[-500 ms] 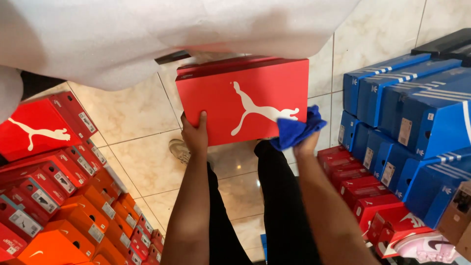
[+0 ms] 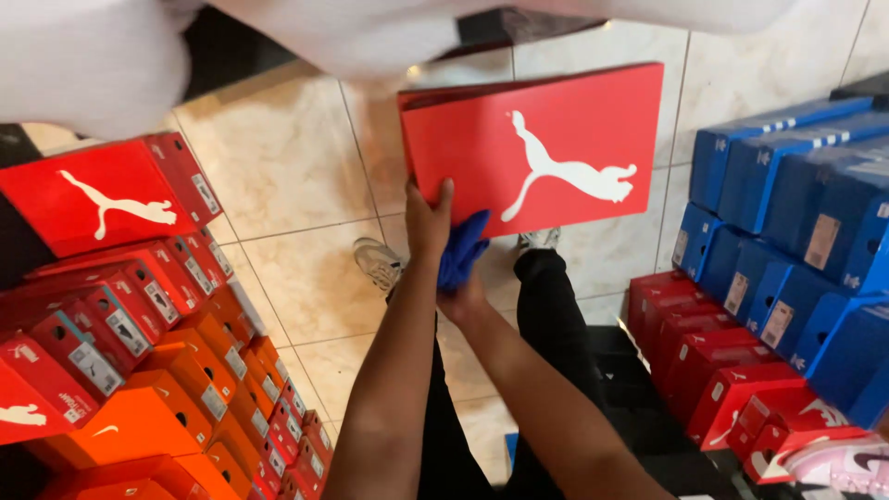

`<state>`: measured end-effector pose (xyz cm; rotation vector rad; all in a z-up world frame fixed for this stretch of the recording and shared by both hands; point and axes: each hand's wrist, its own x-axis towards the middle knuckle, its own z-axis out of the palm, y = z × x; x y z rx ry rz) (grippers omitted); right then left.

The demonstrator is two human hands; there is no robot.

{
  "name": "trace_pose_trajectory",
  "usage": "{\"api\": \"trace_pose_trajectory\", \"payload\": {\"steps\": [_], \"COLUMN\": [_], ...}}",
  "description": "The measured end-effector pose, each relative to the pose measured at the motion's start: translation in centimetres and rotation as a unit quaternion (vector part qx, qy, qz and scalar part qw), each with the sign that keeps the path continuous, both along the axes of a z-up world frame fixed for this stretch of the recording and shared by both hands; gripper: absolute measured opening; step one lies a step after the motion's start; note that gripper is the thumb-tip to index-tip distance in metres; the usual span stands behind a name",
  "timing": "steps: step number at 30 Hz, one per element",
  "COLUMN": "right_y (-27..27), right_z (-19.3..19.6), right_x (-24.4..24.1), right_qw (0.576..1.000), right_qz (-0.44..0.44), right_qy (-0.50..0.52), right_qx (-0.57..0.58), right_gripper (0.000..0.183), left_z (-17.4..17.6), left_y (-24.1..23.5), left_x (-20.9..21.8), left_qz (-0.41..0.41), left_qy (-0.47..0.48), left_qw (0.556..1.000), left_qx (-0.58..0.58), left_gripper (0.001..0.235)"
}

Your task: Wiping shoe boxes with a cloth and organizing them in a storage area

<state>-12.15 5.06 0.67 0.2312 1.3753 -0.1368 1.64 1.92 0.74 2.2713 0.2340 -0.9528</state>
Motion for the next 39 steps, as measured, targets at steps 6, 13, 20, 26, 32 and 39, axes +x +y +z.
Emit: {"api": "trace_pose_trajectory", "payload": {"steps": [6, 13, 20, 26, 32, 39], "right_y": [-5.4, -13.5, -21.7, -22.1, -22.7, -32.7], "right_z": [10.3, 10.1, 1.4, 0.9, 2.5, 4.3], "right_x": [1.3, 5.8, 1.8, 1.9, 3.2, 9.8], "right_qw": [0.965, 0.502, 0.239, 0.25, 0.278, 0.167], "right_qz": [0.244, 0.664, 0.761, 0.772, 0.769, 0.804], "right_qy": [0.039, -0.108, 0.13, 0.129, 0.162, 0.197], "right_qx": [-0.09, -0.543, -0.589, -0.569, -0.552, -0.536], "right_gripper": [0.046, 0.078, 0.118, 0.122, 0.118, 0.105], "left_z": [14.6, 2.9, -16.3, -1.8, -0.1, 1.2], "left_y": [6.2, 10.2, 6.3, -5.0, -0.6, 7.9], "left_x": [0.7, -7.8, -5.6, 10.6, 4.2, -0.6], "left_qz": [-0.028, 0.147, -0.014, 0.195, 0.069, 0.024], "left_qy": [0.095, -0.157, -0.137, 0.014, 0.004, 0.12], "left_qw": [0.981, 0.969, 0.978, 0.936, 0.992, 0.989], "left_qx": [-0.166, -0.12, -0.155, -0.291, -0.102, -0.079], "left_gripper": [0.101, 0.056, 0.039, 0.055, 0.077, 0.068]}}
